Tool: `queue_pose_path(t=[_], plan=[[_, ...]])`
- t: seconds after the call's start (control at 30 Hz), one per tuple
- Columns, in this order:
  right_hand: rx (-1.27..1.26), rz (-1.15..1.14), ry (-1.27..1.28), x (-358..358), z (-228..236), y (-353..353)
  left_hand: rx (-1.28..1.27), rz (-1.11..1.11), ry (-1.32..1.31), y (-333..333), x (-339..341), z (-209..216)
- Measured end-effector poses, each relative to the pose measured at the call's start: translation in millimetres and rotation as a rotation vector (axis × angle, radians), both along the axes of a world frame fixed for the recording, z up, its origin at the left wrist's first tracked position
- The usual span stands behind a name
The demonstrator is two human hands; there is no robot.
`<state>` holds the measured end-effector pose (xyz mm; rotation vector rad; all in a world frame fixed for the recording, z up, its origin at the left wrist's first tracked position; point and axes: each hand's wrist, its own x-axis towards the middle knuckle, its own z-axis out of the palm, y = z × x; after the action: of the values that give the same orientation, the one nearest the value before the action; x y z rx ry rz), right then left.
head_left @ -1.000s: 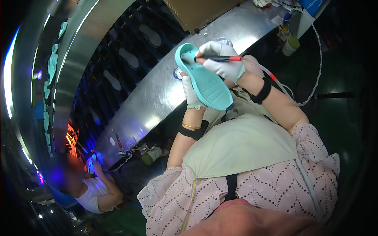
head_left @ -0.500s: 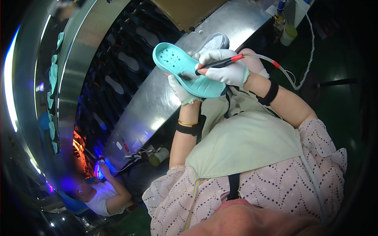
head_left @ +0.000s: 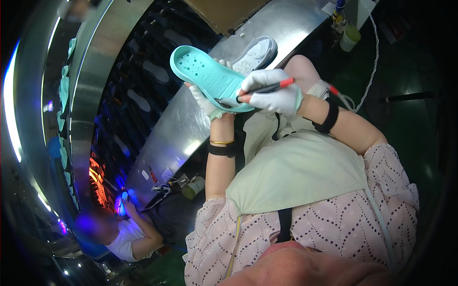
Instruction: Applying adhesive to shoe soles using a specialized applicator tool.
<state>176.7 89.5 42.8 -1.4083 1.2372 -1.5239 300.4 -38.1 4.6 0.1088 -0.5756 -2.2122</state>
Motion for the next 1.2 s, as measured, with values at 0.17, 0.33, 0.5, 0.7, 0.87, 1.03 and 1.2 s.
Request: queue_pose_path(t=[0.17,0.33,0.5,0.7,0.87,1.03,1.2], plan=[[0.096,-0.089,-0.286,-22,-1,-12,0.012,-0.007,-0.036,23,-4,12],[-0.058,-0.048,-0.156,-24,1,-5,0.040,0.099,-0.141,38,-19,9],[0.109,0.012,-0.211,-17,2,6,0.015,-0.006,-0.002,29,-26,14],[-0.186,-0.047,0.230,-20,0,7,0.067,-0.013,-0.032,23,-25,21],[-0.118,0.026,-0.070,-26,0,0,-0.046,-0.088,-0.138,13,-15,22],[-0.161,0.053,0.035,-14,-3,7,-0.057,-0.216,-0.168,3,-5,34],[0.094,0.090,-0.202,-1,-3,24,-0.048,-0.298,-0.145,1,-1,40]])
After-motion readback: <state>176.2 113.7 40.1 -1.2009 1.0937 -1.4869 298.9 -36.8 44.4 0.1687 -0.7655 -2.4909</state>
